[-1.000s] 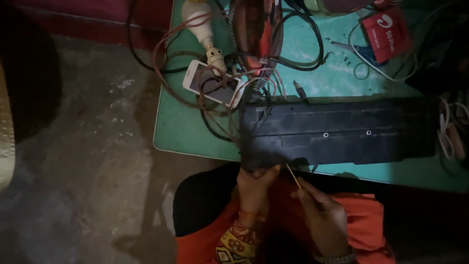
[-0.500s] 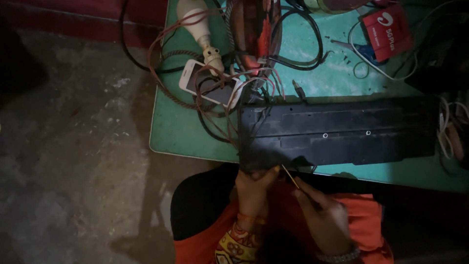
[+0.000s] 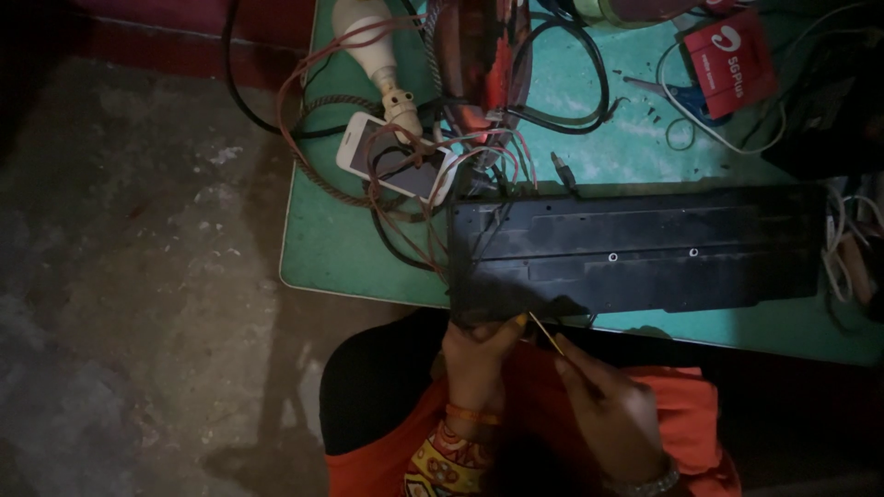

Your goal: The person sits at a workbench and uses a screwdriver to unscrew and pry open the casing of a black electronic device, working along its edges and repositioning the device as they remove fasteners.

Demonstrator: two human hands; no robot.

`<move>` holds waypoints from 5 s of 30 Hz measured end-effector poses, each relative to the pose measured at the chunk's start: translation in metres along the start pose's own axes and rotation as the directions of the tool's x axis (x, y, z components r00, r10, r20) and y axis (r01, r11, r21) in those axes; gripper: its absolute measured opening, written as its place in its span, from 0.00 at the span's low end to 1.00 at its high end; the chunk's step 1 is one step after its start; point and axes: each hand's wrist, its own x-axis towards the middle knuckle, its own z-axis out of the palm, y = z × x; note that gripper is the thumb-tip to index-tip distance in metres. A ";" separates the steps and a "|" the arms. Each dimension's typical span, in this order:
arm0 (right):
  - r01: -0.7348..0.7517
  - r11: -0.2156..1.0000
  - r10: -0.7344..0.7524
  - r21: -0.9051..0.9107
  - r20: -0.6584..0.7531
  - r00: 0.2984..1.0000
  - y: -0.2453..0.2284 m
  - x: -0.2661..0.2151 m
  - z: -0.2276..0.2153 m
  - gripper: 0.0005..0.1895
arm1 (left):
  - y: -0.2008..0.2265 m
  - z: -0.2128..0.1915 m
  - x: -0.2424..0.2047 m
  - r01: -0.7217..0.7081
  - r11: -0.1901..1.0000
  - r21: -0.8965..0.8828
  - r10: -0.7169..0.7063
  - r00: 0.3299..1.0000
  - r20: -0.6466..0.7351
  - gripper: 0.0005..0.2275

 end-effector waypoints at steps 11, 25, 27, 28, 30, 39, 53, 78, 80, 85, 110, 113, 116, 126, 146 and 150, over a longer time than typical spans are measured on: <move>0.059 0.734 0.428 -0.676 0.528 0.734 -0.086 0.033 -0.002 0.26 | -0.009 -0.006 0.007 0.016 0.998 -0.054 -0.014 1.000 0.027 0.14; -0.504 0.841 0.417 0.198 0.356 0.836 0.003 0.024 0.016 0.13 | -0.038 -0.023 0.015 -0.045 0.999 0.007 0.045 0.999 0.006 0.12; -0.705 0.546 0.541 0.453 0.452 0.709 0.010 0.017 0.024 0.14 | -0.027 -0.016 0.012 0.024 1.000 0.000 -0.024 0.999 -0.035 0.10; -0.703 0.545 0.539 0.456 0.452 0.711 -0.012 0.019 0.018 0.14 | -0.024 -0.015 0.010 0.022 1.000 0.003 -0.022 0.999 -0.033 0.10; -0.847 0.321 0.708 0.424 0.486 0.512 -0.054 0.023 0.003 0.17 | -0.018 -0.012 0.005 -0.010 0.994 0.108 0.010 1.000 -0.008 0.08; -0.656 -0.121 0.493 0.745 0.618 0.612 -0.036 -0.008 0.042 0.14 | -0.015 -0.011 -0.001 -0.098 0.980 0.176 0.097 0.995 0.010 0.11; -0.430 0.544 0.706 0.721 -0.117 0.698 0.211 0.056 -0.141 0.16 | -0.015 -0.032 -0.039 -0.219 0.959 0.182 0.236 0.969 -0.074 0.21; -0.690 0.724 0.648 0.009 -0.352 0.675 0.466 0.056 -0.193 0.23 | -0.062 -0.008 0.055 -0.755 -0.017 0.656 0.567 0.533 0.628 0.22; -0.741 0.653 0.738 0.156 -0.350 0.577 0.479 0.056 -0.207 0.23 | -0.056 0.007 0.066 -0.739 -0.012 0.674 0.537 0.564 0.627 0.21; -0.667 0.684 0.720 0.295 -0.421 0.551 0.423 0.045 -0.205 0.21 | -0.038 0.029 0.071 -0.754 -0.010 0.656 0.505 0.563 0.655 0.23; 0.226 0.864 -0.327 -0.450 -0.160 0.931 0.213 0.243 -0.140 0.11 | 0.015 0.093 0.113 -0.696 -0.021 0.718 0.508 0.611 0.607 0.12; 0.164 0.910 -0.224 -0.381 -0.117 0.968 0.193 0.247 -0.136 0.12 | 0.026 0.096 0.110 -0.700 -0.007 0.714 0.495 0.618 0.611 0.10; 0.120 0.935 -0.154 -0.333 -0.079 0.985 0.188 0.252 -0.131 0.13 | 0.033 0.102 0.103 -0.680 0.017 0.733 0.466 0.654 0.596 0.10; 0.201 0.866 -0.198 -0.458 0.054 0.979 0.212 0.261 -0.135 0.20 | 0.025 0.089 0.110 -0.750 0.105 0.653 0.504 0.606 0.615 0.09; -0.337 0.682 0.547 0.649 -0.147 0.824 0.052 0.045 -0.056 0.06 | -0.023 -0.010 0.059 -0.735 0.149 0.662 0.396 0.658 0.641 0.09; -0.164 0.787 0.295 0.595 -0.129 0.947 0.051 0.048 -0.029 0.12 | -0.027 0.002 0.054 -0.599 0.237 0.765 0.257 0.798 0.545 0.04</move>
